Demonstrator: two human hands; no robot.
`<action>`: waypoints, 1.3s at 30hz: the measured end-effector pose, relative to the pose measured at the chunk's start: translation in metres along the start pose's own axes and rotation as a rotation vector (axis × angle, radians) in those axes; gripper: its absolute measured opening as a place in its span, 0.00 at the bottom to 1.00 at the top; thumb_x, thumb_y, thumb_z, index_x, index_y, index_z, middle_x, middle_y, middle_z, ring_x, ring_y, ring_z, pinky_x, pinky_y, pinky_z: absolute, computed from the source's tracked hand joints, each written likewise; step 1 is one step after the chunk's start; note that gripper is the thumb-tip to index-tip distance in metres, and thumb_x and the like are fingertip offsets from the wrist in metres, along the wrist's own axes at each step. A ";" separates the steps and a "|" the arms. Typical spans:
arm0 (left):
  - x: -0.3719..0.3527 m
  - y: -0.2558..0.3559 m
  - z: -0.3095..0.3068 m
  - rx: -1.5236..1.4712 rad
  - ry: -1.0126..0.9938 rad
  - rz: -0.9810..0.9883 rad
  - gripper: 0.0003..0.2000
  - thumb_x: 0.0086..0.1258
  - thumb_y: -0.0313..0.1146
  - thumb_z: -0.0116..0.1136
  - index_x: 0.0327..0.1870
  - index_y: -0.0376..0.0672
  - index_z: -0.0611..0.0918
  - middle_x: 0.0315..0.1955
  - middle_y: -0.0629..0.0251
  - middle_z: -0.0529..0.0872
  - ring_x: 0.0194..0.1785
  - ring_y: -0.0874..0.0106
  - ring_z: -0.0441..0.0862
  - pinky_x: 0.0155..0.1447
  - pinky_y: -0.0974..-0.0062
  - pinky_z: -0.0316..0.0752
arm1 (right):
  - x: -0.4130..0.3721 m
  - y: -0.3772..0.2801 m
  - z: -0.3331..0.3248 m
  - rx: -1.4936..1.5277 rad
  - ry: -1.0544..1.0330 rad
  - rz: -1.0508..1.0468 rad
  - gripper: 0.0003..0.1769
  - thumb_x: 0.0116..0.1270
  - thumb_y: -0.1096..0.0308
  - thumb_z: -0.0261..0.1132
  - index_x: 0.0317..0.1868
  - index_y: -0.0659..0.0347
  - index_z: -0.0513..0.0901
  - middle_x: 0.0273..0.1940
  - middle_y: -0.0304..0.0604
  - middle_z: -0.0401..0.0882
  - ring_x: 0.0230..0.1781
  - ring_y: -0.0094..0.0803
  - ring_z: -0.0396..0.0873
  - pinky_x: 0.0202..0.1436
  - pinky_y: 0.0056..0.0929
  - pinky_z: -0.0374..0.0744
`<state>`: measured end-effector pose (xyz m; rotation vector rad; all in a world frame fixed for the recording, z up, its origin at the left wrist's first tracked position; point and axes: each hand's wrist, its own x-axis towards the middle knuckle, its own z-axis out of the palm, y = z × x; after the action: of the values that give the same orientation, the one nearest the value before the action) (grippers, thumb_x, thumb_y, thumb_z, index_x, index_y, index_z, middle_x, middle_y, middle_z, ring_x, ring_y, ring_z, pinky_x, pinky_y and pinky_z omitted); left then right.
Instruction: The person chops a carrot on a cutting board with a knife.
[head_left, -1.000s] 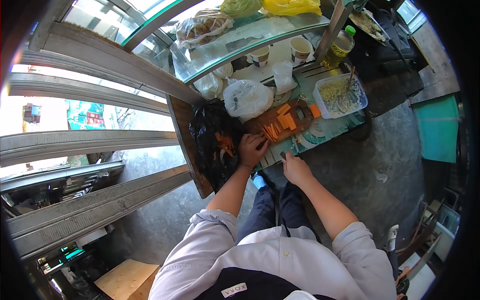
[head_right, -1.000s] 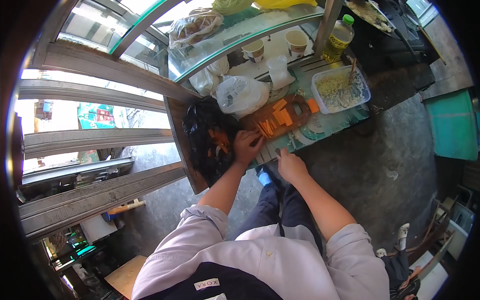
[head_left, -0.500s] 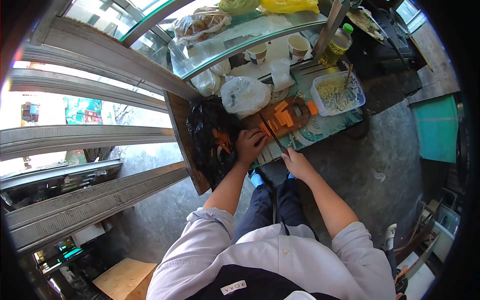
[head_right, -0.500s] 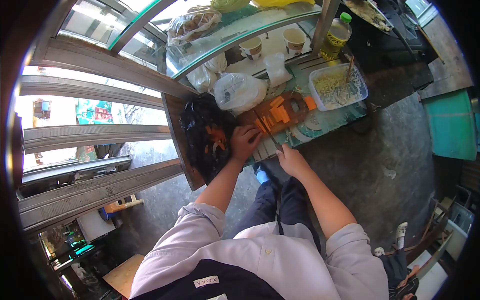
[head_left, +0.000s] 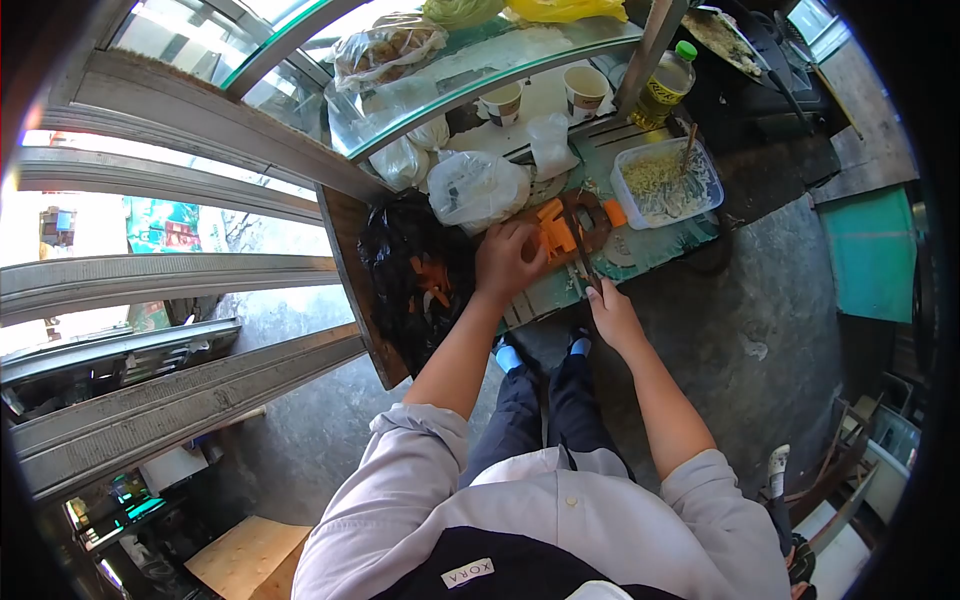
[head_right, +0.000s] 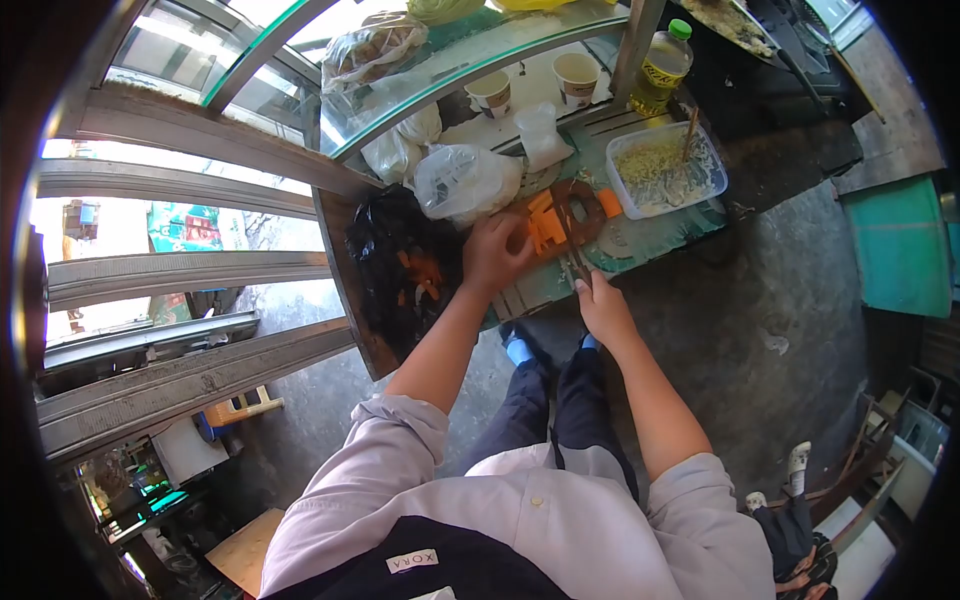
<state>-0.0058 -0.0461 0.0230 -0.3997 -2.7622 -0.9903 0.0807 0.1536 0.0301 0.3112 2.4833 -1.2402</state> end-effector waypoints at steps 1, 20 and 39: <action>0.004 0.005 0.001 -0.004 0.016 -0.007 0.18 0.51 0.40 0.70 0.44 0.48 0.84 0.45 0.66 0.84 0.47 0.61 0.79 0.51 0.64 0.76 | -0.001 0.002 0.000 0.024 0.003 -0.011 0.16 0.72 0.58 0.53 0.47 0.65 0.71 0.38 0.67 0.79 0.44 0.65 0.76 0.46 0.54 0.73; -0.021 -0.020 -0.032 -0.268 -0.126 -0.445 0.12 0.66 0.35 0.60 0.47 0.41 0.84 0.41 0.52 0.86 0.47 0.58 0.84 0.51 0.70 0.76 | -0.022 -0.007 0.029 -0.165 -0.213 -0.057 0.17 0.72 0.57 0.51 0.48 0.65 0.70 0.36 0.66 0.80 0.40 0.65 0.78 0.46 0.57 0.75; -0.033 -0.008 -0.007 0.088 -0.126 -0.235 0.25 0.57 0.44 0.67 0.56 0.48 0.81 0.53 0.64 0.78 0.51 0.60 0.77 0.53 0.65 0.74 | -0.001 -0.020 0.028 -0.296 -0.170 -0.079 0.16 0.72 0.60 0.51 0.47 0.67 0.69 0.34 0.66 0.80 0.38 0.63 0.79 0.43 0.57 0.76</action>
<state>0.0240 -0.0633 0.0151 -0.1299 -3.0069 -0.9160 0.0805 0.1190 0.0290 0.0307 2.5032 -0.8674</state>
